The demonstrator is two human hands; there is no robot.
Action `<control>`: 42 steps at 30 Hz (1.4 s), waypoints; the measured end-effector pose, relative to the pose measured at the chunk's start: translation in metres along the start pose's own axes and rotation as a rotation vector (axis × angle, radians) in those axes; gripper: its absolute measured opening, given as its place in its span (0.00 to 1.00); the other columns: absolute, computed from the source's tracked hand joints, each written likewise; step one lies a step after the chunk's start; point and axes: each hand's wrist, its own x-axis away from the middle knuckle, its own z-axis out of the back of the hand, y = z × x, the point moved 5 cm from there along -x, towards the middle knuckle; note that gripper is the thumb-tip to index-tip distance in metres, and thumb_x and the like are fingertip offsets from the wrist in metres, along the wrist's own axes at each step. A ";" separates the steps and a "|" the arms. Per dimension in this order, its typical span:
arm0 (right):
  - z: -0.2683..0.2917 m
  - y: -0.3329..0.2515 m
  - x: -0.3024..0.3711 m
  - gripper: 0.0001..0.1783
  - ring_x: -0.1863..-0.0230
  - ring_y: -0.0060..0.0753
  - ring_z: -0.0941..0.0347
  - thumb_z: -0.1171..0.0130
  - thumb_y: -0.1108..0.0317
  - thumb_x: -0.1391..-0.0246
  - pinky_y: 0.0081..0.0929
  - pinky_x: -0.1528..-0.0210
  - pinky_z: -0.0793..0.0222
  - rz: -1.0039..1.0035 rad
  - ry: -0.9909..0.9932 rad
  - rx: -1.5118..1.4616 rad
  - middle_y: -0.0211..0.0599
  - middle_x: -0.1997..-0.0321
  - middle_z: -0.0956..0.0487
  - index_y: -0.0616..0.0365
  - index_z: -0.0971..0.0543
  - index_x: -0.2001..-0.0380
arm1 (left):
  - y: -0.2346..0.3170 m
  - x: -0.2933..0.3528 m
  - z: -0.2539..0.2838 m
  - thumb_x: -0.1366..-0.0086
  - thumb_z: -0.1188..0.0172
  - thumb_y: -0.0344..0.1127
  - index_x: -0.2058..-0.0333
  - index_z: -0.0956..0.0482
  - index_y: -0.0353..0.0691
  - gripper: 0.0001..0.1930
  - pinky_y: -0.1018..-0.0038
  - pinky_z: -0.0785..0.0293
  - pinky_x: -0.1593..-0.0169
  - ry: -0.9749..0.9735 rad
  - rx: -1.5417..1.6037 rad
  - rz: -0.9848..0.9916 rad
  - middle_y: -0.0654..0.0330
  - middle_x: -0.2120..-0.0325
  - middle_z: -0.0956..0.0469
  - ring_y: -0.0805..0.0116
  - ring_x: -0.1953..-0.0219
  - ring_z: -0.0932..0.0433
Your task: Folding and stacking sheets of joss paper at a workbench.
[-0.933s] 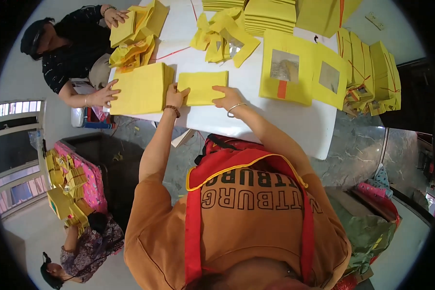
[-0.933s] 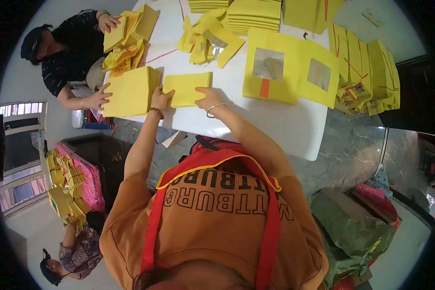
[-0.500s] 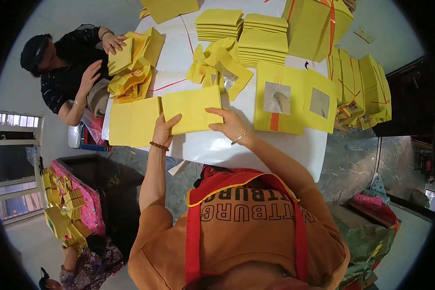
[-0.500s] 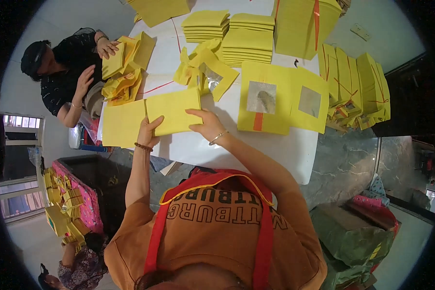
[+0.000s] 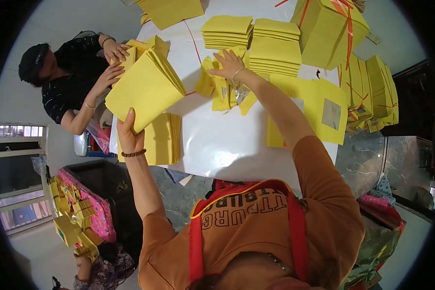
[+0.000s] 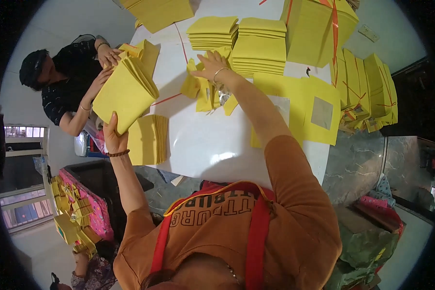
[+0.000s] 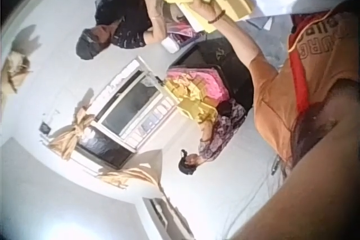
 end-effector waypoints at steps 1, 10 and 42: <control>-0.005 -0.002 0.003 0.49 0.34 0.45 0.64 0.52 0.31 0.63 0.51 0.38 0.65 -0.095 -0.129 0.090 0.43 0.35 0.54 0.52 0.42 0.42 | -0.001 -0.002 0.005 0.43 0.47 0.25 0.50 0.36 0.36 0.20 0.70 0.33 0.50 0.023 0.002 0.009 0.58 0.54 0.31 0.67 0.53 0.30; -0.053 -0.043 0.127 0.44 0.34 0.46 0.65 0.50 0.33 0.64 0.59 0.41 0.64 0.041 -0.385 0.219 0.39 0.36 0.54 0.59 0.31 0.51 | -0.041 -0.084 -0.004 0.43 0.46 0.26 0.50 0.38 0.36 0.22 0.67 0.32 0.50 0.005 -0.014 0.100 0.58 0.54 0.31 0.65 0.53 0.30; -0.013 0.001 0.116 0.20 0.49 0.46 0.37 0.43 0.64 0.56 0.33 0.48 0.41 0.057 0.294 -0.334 0.48 0.51 0.33 0.59 0.27 0.58 | -0.259 -0.194 -0.020 0.55 0.35 0.30 0.60 0.30 0.28 0.23 0.76 0.27 0.64 -0.084 -0.991 0.312 0.53 0.67 0.24 0.67 0.68 0.24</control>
